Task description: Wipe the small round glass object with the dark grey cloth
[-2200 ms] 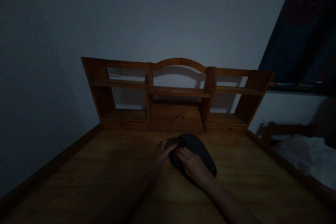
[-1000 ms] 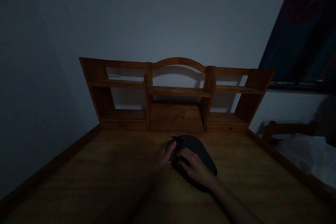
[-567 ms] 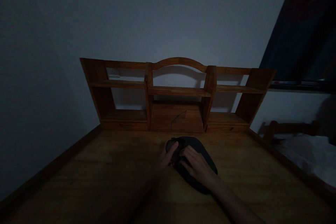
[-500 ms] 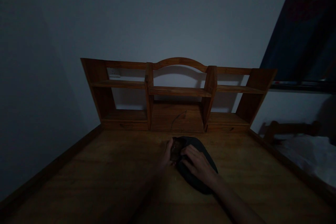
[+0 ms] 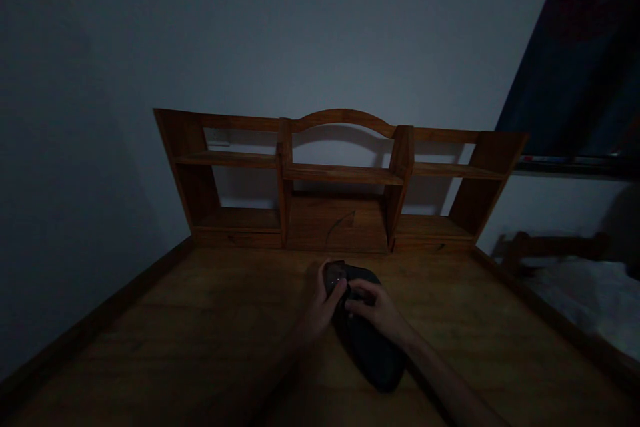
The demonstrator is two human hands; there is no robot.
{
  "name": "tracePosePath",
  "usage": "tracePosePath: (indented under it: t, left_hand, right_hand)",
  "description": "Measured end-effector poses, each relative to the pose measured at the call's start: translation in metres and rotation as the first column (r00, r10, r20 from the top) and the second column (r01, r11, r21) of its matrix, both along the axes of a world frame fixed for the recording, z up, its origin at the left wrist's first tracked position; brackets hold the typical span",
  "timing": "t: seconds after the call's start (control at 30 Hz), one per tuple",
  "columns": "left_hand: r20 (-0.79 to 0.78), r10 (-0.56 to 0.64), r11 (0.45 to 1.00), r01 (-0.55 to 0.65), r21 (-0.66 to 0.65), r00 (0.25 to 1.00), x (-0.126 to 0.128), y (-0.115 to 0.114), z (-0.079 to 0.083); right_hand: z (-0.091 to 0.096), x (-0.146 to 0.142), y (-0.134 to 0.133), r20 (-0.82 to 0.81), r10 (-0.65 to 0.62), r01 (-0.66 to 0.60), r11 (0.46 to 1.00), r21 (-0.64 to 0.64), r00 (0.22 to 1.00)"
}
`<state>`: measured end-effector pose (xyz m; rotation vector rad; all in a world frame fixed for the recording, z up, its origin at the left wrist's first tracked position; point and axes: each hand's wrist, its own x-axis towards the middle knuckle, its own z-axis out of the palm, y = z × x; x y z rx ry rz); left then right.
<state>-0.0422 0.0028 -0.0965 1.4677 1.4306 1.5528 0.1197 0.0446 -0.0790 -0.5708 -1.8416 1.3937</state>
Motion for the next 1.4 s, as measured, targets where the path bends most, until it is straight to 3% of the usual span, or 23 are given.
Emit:
tracePosePath:
  t: [0.13,0.33,0.47,0.53,0.6,0.7,0.87,1.03,1.17,1.4]
  left_hand:
    - [0.078,-0.112,0.993,0.114,-0.02,0.991,-0.001,0.003,0.0]
    - [0.213,-0.246,0.969,0.245,0.03,0.946,-0.003,0.007,-0.001]
    - [0.201,-0.256,0.966,0.243,0.089,0.945,-0.004,0.007,0.009]
    - [0.193,-0.296,0.954,0.278,0.114,0.935,-0.006,0.007,0.013]
    - [0.158,-0.356,0.931,0.335,0.143,0.921,-0.011,0.008,0.014]
    - [0.037,-0.375,0.92,0.367,0.137,0.926,-0.02,0.011,0.012]
    - [-0.254,-0.26,0.944,0.3,0.135,0.932,-0.026,0.013,0.007]
    - [-0.441,-0.165,0.944,0.271,0.189,0.882,-0.025,0.012,0.004]
    - [-0.47,-0.106,0.951,0.228,0.211,0.876,-0.022,0.009,0.005]
    - [-0.536,-0.016,0.935,0.203,0.291,0.844,-0.023,0.009,-0.001]
  right_hand:
    - [0.0,0.0,0.004,-0.044,0.03,-0.031,0.999,-0.03,0.999]
    - [-0.007,0.003,0.011,0.02,-0.095,0.094,0.995,0.02,0.995]
    - [-0.004,0.008,0.008,0.023,-0.082,0.082,0.996,-0.019,0.996]
    - [0.0,0.011,0.006,0.035,-0.105,0.104,0.994,0.029,0.994]
    - [0.004,0.013,0.004,0.053,-0.145,0.135,0.978,0.159,0.988]
    - [0.005,0.016,0.005,0.063,-0.182,0.147,0.918,0.368,0.981]
    - [0.001,0.016,0.008,0.124,-0.123,0.03,0.819,0.574,0.985]
    - [-0.001,0.015,0.004,0.282,-0.166,-0.108,0.656,0.747,0.945]
    - [0.002,0.015,0.003,0.257,-0.202,-0.12,0.517,0.847,0.945]
    - [0.0,0.014,0.004,0.176,-0.225,-0.053,0.465,0.884,0.958]
